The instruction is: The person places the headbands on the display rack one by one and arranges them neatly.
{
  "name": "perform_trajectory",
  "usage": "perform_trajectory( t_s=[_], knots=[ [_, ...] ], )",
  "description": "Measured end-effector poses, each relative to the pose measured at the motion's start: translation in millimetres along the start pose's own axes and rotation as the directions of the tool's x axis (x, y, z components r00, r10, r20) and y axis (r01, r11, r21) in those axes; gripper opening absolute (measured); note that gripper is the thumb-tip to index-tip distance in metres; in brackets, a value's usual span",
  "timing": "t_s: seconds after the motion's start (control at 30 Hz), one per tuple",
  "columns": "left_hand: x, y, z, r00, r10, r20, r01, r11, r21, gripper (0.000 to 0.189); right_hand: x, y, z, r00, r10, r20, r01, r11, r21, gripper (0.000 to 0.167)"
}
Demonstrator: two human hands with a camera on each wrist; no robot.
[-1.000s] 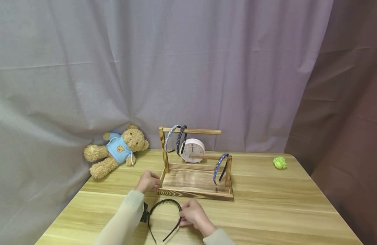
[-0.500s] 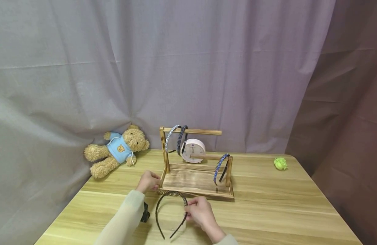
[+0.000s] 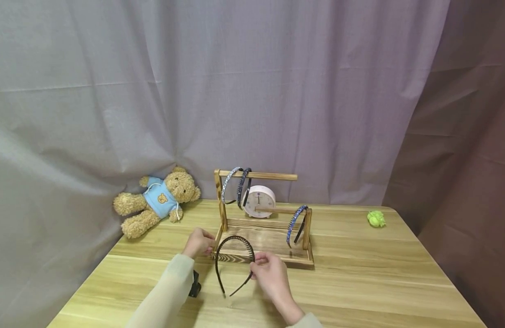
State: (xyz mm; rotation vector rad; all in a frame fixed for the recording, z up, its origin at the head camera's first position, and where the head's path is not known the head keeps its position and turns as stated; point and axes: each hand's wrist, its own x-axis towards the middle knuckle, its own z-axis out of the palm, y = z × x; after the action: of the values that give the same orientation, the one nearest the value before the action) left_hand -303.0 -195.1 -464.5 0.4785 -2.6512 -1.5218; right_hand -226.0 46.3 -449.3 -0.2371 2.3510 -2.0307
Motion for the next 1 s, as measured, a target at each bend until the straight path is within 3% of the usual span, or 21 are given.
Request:
perform_trajectory(
  t_s=[0.17,0.67,1.0],
  knots=[
    [-0.9,-0.9,0.6,1.000,0.007,-0.005,-0.007,1.000,0.006,0.011,1.6,-3,0,0.999,-0.044,-0.024,0.044,0.999,0.021,0.027],
    [0.6,0.4,0.6,1.000,-0.001,0.003,0.001,1.000,-0.008,0.013,15.3,-8,-8,0.983,-0.117,-0.138,0.110,0.992,-0.057,0.027],
    [-1.6,0.2,0.5,1.000,0.022,-0.001,-0.022,1.000,0.005,0.011,24.3,-10,-10,0.973,-0.119,-0.196,0.112,0.993,-0.047,0.026]
  ],
)
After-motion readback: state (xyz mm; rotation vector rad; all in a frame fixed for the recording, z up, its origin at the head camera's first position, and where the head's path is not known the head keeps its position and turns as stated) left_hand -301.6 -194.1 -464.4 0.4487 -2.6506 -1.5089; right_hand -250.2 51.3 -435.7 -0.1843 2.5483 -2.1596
